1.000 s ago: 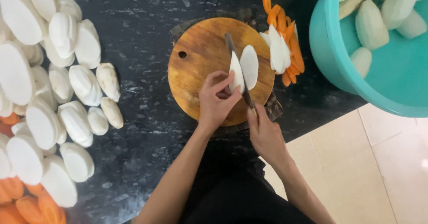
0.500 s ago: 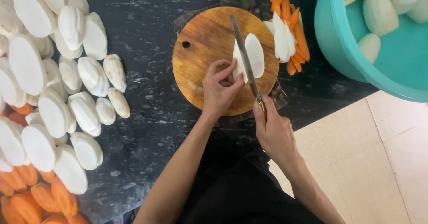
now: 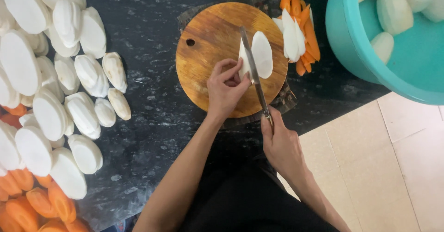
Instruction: Slicing white radishes and carrots on a wooden cutting board using a cleaver
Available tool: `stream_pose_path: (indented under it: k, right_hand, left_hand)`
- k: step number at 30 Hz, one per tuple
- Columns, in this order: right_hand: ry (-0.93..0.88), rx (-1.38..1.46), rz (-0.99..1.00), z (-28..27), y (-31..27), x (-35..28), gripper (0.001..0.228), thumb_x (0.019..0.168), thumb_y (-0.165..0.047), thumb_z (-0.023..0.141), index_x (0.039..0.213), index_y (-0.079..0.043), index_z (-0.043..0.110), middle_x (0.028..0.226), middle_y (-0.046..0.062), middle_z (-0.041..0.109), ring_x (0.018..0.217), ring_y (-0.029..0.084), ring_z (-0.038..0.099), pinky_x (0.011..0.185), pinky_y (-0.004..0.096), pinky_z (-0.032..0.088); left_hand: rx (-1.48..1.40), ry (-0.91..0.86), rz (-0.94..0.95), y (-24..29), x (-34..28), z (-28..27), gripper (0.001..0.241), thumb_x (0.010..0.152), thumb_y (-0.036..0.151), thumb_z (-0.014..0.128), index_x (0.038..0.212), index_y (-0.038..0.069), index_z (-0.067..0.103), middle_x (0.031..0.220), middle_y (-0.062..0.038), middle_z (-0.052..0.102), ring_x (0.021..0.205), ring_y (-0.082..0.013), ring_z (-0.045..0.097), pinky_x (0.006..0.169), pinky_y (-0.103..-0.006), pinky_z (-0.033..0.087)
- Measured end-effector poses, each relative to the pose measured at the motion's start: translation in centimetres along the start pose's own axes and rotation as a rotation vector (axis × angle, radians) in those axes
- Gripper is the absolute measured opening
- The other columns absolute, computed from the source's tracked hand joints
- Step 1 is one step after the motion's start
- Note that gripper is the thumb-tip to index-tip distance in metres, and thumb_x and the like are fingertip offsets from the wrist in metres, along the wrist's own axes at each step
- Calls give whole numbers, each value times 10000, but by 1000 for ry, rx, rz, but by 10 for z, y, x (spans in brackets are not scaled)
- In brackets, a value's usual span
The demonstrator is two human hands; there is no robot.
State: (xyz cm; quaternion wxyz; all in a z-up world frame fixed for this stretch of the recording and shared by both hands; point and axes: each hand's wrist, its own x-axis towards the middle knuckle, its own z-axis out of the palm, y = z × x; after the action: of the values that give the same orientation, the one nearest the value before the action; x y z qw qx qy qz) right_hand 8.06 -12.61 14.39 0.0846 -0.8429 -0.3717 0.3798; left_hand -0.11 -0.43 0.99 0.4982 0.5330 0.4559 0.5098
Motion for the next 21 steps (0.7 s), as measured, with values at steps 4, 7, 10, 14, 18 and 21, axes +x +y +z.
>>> stream_pose_path:
  k: [4,7,10,14,18,21]
  right_hand:
    - [-8,-58,-11,8,7,13,443,1033,-490,343,1399,-286,485,903,320,721,974,549,671,919,627,510]
    - [-3,-78,2,14,9,23,433,1038,-503,341,1404,-315,475,897,288,726,971,536,681,909,604,526]
    - [-7,-98,0,19,10,41,422,1037,-516,325,1387,-331,472,889,285,724,974,529,681,910,598,529]
    - [-45,-65,-32,26,4,56,441,1045,-507,304,1399,-289,451,962,338,700,1032,571,640,941,623,499]
    - [-39,-50,-50,23,-1,55,445,1041,-507,323,1420,-307,442,992,338,701,1058,563,637,967,612,498]
    - [-30,-25,-49,27,7,51,446,1039,-532,329,1406,-315,459,975,343,699,1041,563,644,954,618,500]
  left_hand:
    - [-10,-3,8,-11,-1,0,410,789,47,846,1185,53,740,1090,-143,693,623,-123,671,537,-227,628]
    - [1,4,24,-11,-1,-1,426,770,44,855,1181,62,745,1097,-135,697,626,-114,670,544,-224,628]
    - [32,7,64,-9,2,-1,425,755,42,856,1167,78,757,1083,-126,704,626,-141,684,532,-220,631]
    - [10,-27,-8,-3,-4,-6,432,756,53,843,1177,55,748,1143,-160,691,645,-171,697,564,-260,661]
    - [-53,-71,-66,-7,-2,-10,445,775,57,828,1209,44,730,1180,-194,683,688,-196,721,595,-289,679]
    - [-63,-50,-92,-3,-3,-11,436,775,59,837,1198,38,736,1160,-190,695,682,-181,724,601,-275,679]
